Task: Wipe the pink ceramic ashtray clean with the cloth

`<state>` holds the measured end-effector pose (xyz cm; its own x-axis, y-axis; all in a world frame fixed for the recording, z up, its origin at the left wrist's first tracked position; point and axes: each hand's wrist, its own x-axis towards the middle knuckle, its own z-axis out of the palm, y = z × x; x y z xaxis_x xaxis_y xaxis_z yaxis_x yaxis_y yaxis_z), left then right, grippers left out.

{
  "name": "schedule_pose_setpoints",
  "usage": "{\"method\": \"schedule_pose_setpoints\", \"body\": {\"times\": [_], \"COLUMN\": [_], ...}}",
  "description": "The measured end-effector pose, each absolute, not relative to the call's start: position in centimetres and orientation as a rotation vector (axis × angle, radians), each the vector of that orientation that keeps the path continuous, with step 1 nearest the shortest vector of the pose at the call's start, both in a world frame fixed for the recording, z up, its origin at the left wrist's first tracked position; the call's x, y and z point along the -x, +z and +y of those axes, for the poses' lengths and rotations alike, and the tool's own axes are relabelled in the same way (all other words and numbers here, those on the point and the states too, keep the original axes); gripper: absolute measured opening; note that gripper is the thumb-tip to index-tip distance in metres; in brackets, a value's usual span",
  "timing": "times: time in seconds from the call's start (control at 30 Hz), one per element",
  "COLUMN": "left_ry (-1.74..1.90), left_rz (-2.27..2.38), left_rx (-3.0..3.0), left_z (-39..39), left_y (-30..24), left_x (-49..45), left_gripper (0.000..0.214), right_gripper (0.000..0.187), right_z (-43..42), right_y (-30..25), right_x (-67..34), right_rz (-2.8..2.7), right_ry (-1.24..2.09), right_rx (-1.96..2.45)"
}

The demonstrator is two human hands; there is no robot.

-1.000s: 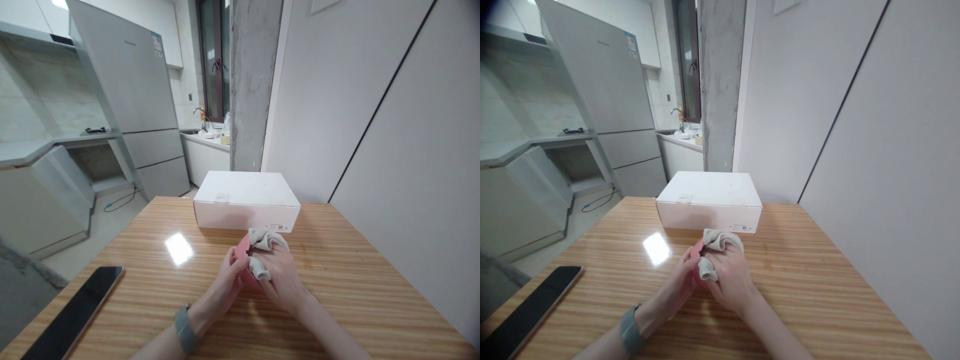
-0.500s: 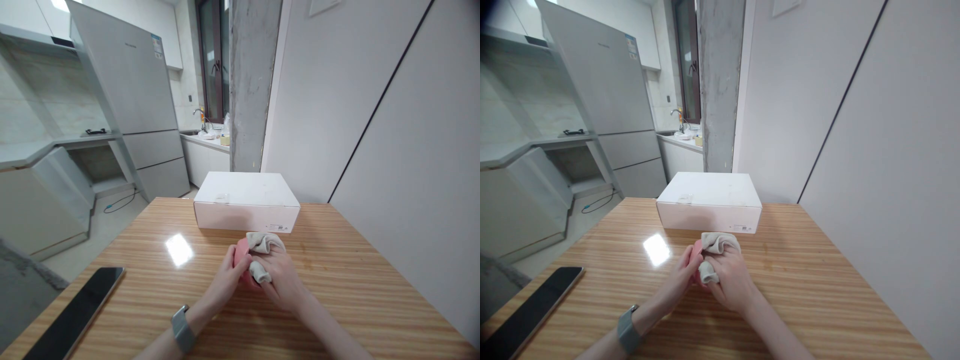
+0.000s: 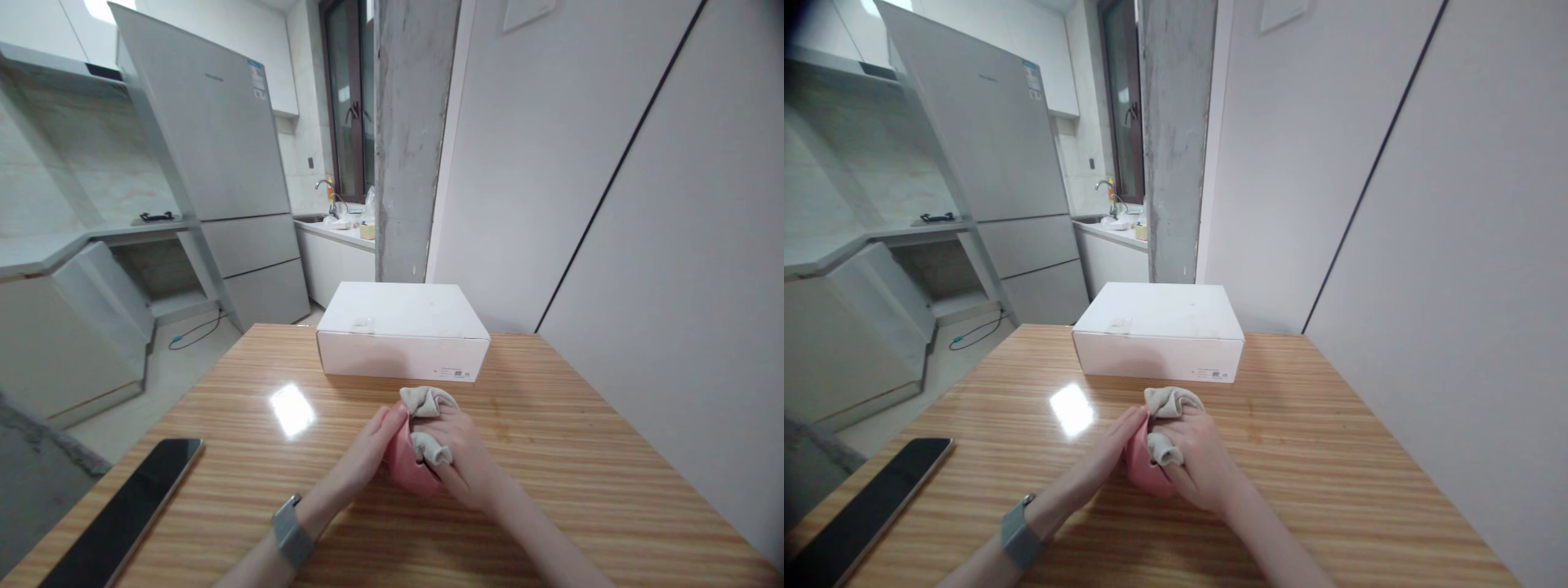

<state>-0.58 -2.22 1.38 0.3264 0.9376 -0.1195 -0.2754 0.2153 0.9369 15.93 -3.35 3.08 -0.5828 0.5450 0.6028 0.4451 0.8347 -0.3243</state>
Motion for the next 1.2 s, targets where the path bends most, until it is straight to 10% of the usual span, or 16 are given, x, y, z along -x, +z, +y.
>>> {"method": "schedule_pose_setpoints", "body": {"times": [1.2], "left_ry": [0.871], "left_rz": [0.644], "left_rx": [-0.757], "left_z": [-2.1], "left_y": [0.4], "left_x": [0.1], "left_gripper": [0.054], "right_gripper": [0.026], "right_z": [-3.3], "right_y": [3.2], "right_x": [-16.3], "right_rz": [-2.337], "right_ry": [-0.013], "right_rx": [0.643]}}
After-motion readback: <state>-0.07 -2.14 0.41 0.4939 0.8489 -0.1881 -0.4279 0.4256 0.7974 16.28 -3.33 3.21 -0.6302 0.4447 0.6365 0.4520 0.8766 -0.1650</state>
